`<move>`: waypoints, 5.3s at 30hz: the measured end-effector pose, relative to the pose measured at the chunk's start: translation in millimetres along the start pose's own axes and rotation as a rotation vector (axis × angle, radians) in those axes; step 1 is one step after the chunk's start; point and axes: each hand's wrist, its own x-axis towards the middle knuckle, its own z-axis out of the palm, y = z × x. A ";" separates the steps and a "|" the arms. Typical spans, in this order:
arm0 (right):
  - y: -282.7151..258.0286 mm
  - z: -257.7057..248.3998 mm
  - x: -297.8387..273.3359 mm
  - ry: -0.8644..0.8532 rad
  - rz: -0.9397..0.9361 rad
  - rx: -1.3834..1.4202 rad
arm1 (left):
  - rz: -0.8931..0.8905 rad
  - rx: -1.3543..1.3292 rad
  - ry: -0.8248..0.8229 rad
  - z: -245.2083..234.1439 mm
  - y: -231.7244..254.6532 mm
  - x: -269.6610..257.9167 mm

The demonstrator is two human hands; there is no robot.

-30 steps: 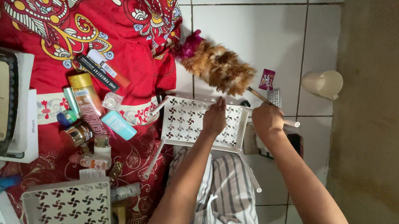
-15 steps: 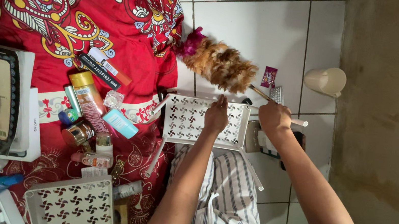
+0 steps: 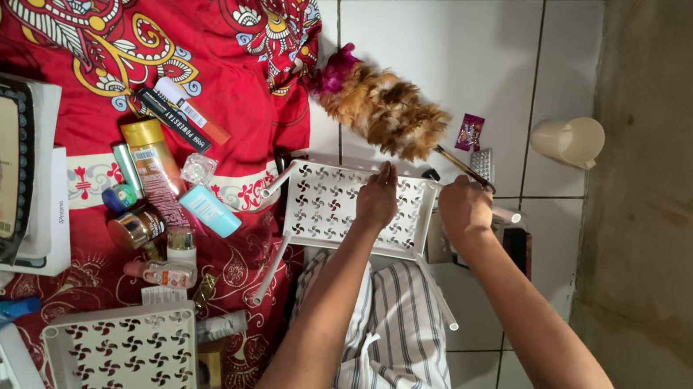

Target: The person assembles a white plastic storage rack by inserting vertical poles into a perforated panel and attaching black feet. They then place a phone and a small box onto the assembled rack.

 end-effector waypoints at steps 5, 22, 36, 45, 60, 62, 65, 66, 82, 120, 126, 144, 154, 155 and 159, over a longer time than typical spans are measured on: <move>5.7 13.8 9.8 -0.058 0.025 -0.010 | 0.005 0.009 0.001 0.7 0.7 1.5; -32.3 65.8 39.4 0.102 0.032 -0.137 | 0.017 -0.114 0.005 -43.7 14.0 -39.7; -36.9 49.7 66.9 -0.095 0.097 -0.015 | -0.058 0.075 0.064 20.0 -23.5 -79.4; -42.4 45.7 48.8 0.092 0.041 -0.230 | -0.092 0.069 -0.003 16.5 -27.1 -75.8; -39.0 72.5 72.9 0.168 0.047 -0.174 | -0.113 0.065 -0.042 15.0 -23.0 -71.6; -40.6 79.0 68.8 0.168 0.041 -0.184 | -0.084 0.059 0.062 18.2 -21.8 -82.4; -39.0 80.7 73.1 -0.023 0.042 -0.074 | -0.093 0.064 0.030 17.2 -22.0 -81.2; -37.8 76.9 76.8 -0.012 0.062 -0.063 | -0.094 0.054 0.007 15.3 -22.2 -77.7; -150.9 73.0 -30.4 0.059 -0.238 0.173 | -0.184 0.225 -0.064 -19.8 -86.8 -161.8; 55.0 232.7 -161.7 0.664 0.509 1.074 | 0.296 -0.202 0.063 64.5 216.1 -152.9; 55.2 270.0 -126.5 0.349 0.460 1.017 | 0.356 0.159 0.214 72.1 234.1 -119.8; 49.8 216.7 -136.0 0.222 0.638 1.183 | 0.218 0.020 0.062 65.5 201.2 -127.6; 64.5 204.4 -176.7 0.403 0.581 1.291 | 0.246 -0.071 0.245 53.2 212.1 -135.0; 60.8 202.1 -181.2 0.418 0.564 1.331 | 0.165 -0.161 0.186 51.5 214.9 -135.6; 36.3 205.4 -185.8 0.480 0.462 1.458 | -0.096 -0.495 -0.039 61.7 220.6 -123.6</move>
